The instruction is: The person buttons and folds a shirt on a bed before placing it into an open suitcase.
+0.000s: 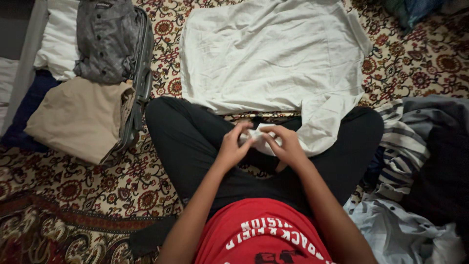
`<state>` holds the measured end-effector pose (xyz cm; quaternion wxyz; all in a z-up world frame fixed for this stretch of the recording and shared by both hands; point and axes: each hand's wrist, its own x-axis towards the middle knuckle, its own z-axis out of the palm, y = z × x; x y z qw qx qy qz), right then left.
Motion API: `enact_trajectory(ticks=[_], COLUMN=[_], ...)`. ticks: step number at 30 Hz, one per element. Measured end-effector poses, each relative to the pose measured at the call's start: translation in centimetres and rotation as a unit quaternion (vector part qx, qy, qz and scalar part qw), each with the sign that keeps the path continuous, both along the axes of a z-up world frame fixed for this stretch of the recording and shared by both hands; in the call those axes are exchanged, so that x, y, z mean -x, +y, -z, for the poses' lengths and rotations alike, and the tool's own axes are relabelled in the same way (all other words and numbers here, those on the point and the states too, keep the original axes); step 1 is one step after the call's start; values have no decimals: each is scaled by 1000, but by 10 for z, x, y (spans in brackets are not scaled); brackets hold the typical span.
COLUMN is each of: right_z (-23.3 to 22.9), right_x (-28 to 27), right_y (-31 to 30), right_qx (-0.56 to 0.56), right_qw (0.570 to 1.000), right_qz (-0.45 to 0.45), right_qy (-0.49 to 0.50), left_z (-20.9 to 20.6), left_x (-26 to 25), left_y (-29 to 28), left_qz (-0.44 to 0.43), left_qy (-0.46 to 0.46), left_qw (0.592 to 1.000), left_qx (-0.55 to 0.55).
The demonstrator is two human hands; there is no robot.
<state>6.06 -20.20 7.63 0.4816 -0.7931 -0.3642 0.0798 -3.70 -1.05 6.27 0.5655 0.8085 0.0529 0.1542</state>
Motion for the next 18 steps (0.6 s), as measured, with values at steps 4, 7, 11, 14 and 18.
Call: enact_trajectory(ticks=[4, 7, 11, 14, 18], right_z=[-40, -51, -46, -25, 31], right_x=[-8, -21, -52, -94, -186], right_y=[-48, -90, -145, -177, -196], right_qx=[46, 106, 164, 189, 170], right_qw=[983, 946, 917, 900, 918], right_qz=[116, 273, 341, 372, 343], right_qy=[-138, -138, -124, -127, -102], left_z=[-38, -64, -86, -89, -62], left_x=[38, 60, 59, 36, -26], left_y=[1, 8, 27, 50, 89], left_qz=[58, 209, 344, 291, 98], left_qy=[81, 142, 226, 182, 169], left_qw=[995, 968, 911, 939, 963], left_qx=[-7, -17, 27, 2, -184])
